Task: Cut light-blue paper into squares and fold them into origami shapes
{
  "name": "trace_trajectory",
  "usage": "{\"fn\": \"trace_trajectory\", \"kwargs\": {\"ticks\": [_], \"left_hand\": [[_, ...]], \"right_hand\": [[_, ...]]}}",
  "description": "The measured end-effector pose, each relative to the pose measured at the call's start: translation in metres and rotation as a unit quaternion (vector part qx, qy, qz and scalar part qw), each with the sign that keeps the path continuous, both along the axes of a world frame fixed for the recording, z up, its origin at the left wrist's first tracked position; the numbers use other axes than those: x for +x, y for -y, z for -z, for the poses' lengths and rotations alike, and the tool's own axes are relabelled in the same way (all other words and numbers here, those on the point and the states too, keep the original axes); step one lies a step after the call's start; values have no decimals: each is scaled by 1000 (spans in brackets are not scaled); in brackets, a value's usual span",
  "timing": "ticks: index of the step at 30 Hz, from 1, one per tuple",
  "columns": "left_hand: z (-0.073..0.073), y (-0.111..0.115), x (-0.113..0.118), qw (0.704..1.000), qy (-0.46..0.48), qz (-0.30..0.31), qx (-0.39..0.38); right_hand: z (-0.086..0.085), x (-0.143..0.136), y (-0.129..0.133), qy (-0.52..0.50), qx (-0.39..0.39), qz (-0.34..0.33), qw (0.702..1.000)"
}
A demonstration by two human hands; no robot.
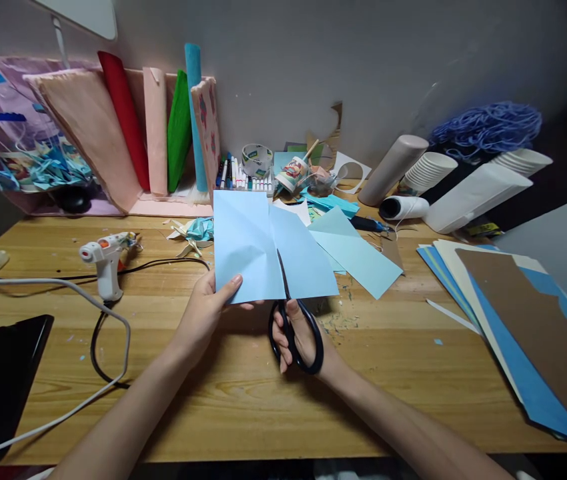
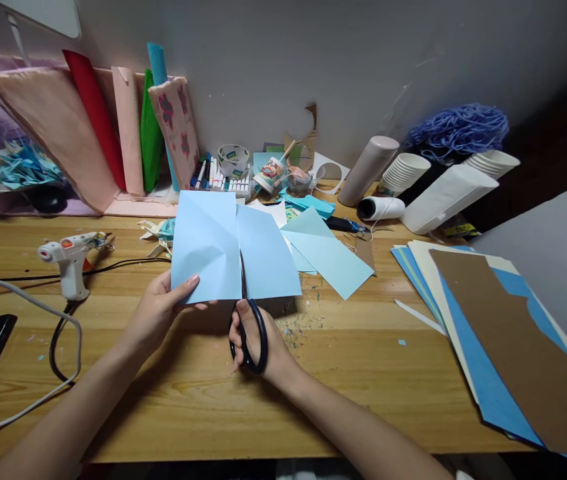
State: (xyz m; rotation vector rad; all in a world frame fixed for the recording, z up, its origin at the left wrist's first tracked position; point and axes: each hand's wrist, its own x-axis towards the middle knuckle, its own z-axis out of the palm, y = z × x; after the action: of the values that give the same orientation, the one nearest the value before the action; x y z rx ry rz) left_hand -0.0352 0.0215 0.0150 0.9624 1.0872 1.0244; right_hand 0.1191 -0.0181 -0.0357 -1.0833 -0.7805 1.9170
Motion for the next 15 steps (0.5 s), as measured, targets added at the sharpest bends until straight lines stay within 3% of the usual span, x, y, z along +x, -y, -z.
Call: {"fn": "trace_trajectory", "kwargs": {"ticks": [7,15], "left_hand": [[-2,0,-1,1000,0,11,-5],[0,-5,-5,1000,-16,18,-18]], "right_hand": [[-6,4,-1,7,6,-27,1000],[-12,8,-9,-46,-56,-82,994]]}}
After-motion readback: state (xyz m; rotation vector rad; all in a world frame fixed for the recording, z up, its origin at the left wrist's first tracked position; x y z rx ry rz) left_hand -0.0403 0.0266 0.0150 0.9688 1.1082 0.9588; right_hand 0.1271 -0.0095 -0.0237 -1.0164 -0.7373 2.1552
